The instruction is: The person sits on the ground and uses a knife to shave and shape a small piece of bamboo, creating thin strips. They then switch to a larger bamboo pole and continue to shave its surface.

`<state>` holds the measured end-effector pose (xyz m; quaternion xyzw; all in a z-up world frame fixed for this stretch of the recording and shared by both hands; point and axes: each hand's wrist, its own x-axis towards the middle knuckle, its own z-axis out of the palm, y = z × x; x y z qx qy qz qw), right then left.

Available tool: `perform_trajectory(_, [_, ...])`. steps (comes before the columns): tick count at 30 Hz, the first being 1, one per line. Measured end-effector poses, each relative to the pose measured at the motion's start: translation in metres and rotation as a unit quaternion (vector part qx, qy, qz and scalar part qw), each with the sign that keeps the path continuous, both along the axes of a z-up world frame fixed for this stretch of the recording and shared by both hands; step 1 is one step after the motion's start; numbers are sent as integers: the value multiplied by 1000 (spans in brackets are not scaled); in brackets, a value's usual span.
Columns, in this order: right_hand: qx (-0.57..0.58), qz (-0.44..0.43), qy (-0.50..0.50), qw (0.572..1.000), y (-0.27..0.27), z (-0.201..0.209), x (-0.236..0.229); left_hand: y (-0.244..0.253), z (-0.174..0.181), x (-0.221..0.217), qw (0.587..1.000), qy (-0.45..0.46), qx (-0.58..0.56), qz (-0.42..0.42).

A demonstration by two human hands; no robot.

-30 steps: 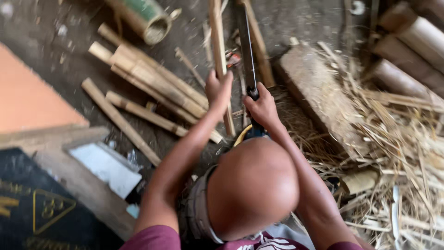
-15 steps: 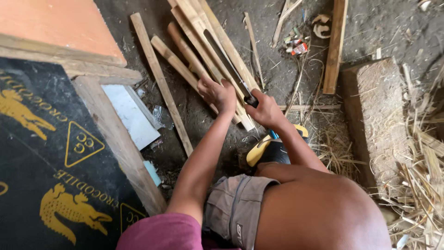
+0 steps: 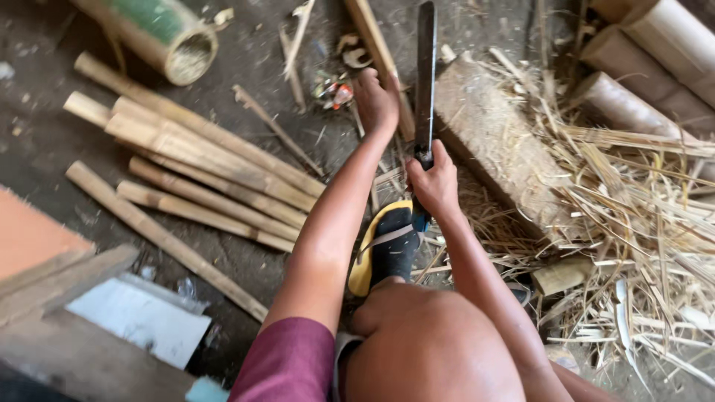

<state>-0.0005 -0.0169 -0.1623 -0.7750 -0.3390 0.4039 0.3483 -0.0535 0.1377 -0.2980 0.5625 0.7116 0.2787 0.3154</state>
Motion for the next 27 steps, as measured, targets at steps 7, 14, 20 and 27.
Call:
perform_trajectory(7, [12,-22,30,999,1,-4,17,28,-13,30,987,37,-155,25])
perform_trajectory(14, [54,-5,-42,998,-14,29,30,-5,48,1,948,-263,-178,27])
perform_trajectory(20, [76,-47,-126,988,-68,94,56,-24,177,9,904,-264,-265,-205])
perform_trajectory(27, [60,-123,-172,975,-141,130,83,-31,278,62,733,-208,-499,-412])
